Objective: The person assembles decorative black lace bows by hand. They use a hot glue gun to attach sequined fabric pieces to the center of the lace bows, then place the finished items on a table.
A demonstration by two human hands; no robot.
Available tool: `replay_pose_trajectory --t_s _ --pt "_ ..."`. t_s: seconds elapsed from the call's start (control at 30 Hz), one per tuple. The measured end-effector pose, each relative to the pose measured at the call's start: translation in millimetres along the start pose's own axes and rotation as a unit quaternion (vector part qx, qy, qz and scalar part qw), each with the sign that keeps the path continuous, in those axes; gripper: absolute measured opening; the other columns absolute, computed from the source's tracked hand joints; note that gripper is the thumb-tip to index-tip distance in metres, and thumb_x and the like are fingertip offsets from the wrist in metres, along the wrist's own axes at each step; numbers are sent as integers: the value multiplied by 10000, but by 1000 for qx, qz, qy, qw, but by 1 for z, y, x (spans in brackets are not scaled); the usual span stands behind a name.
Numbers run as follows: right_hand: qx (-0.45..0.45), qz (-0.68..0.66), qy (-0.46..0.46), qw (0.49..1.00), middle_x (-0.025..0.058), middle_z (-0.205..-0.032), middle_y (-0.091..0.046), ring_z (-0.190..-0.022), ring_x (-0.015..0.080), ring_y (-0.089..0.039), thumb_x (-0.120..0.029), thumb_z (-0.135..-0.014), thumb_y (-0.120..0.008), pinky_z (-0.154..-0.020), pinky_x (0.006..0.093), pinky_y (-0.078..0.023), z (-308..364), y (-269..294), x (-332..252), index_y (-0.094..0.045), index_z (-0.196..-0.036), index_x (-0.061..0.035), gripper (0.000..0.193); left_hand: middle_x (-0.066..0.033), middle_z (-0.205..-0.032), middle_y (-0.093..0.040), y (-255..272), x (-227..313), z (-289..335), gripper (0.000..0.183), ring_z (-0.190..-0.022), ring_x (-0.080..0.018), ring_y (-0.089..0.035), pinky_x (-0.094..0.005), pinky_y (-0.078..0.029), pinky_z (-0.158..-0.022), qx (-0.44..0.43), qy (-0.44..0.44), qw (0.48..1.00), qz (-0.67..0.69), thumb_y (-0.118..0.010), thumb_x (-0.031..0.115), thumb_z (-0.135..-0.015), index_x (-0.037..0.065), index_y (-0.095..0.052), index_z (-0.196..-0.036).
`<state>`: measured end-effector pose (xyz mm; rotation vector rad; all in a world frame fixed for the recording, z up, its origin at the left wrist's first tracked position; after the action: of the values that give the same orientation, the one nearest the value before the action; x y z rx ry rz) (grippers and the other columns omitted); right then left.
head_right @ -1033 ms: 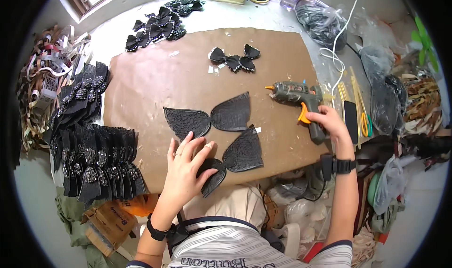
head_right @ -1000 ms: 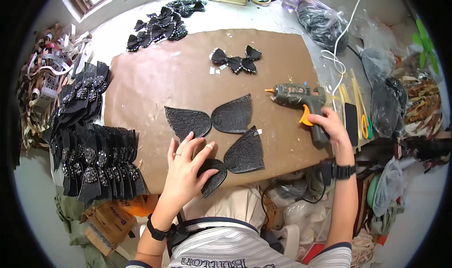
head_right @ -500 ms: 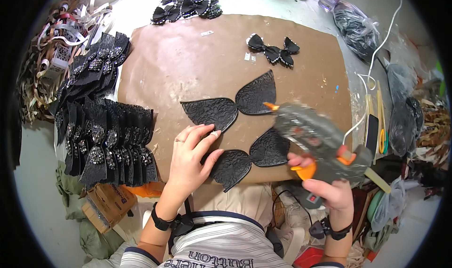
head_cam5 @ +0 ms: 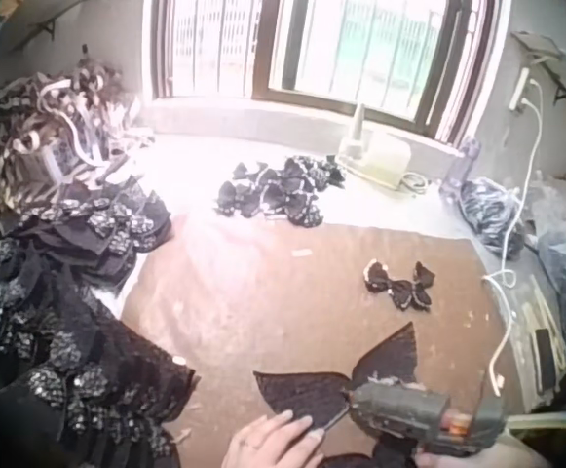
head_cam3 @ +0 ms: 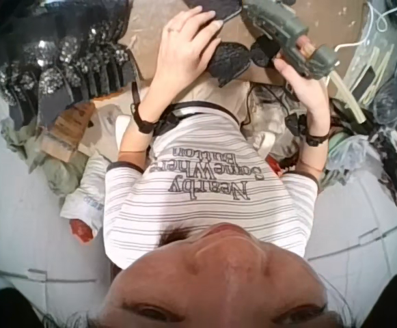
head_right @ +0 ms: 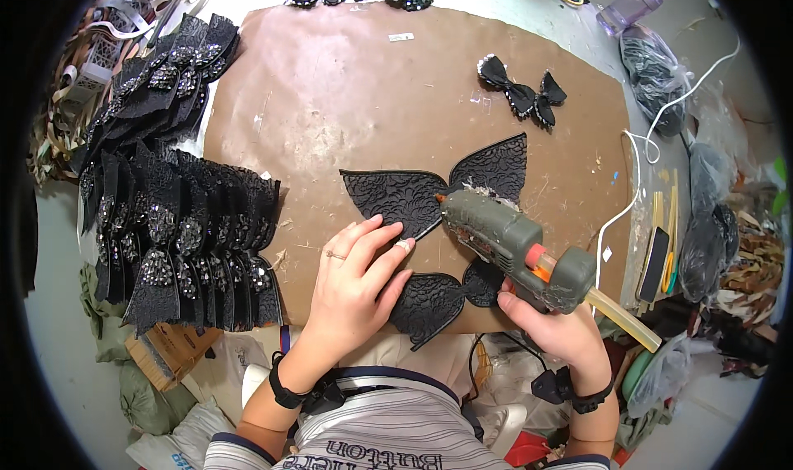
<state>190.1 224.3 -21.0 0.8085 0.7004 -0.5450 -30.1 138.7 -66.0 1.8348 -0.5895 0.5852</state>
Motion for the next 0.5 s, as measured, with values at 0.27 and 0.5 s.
replay_pose_trajectory --t_s 0.27,0.5 --pt "43 38 -2 998 15 -853 -633 -781 118 -601 -111 -796 -737 -697 297 -503 1 6 -2 -633 -1009 -31 251 -78 -1242 -610 0 1 -2 368 -1234 -288 -523 -447 -406 -1031 -13 8 1000 -6 -755 126 -784 93 -680 -1143" --pt "60 -34 -11 998 -4 -829 -632 -750 98 -579 -161 -796 -752 -657 280 -481 2 20 6 -649 -942 -42 215 -76 -1242 -611 0 1 -1 375 -1233 -291 -524 -442 -402 -1031 -9 7 1000 -10 -760 119 -777 98 -681 -1143"
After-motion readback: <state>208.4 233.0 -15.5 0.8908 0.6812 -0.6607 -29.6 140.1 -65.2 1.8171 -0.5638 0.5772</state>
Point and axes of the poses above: each hand's wrist, its own z-axis away from the middle knuckle, its own y-axis out of the back of the hand, x = y × z, the point moved 6 cm from there along -z, towards the middle knuckle
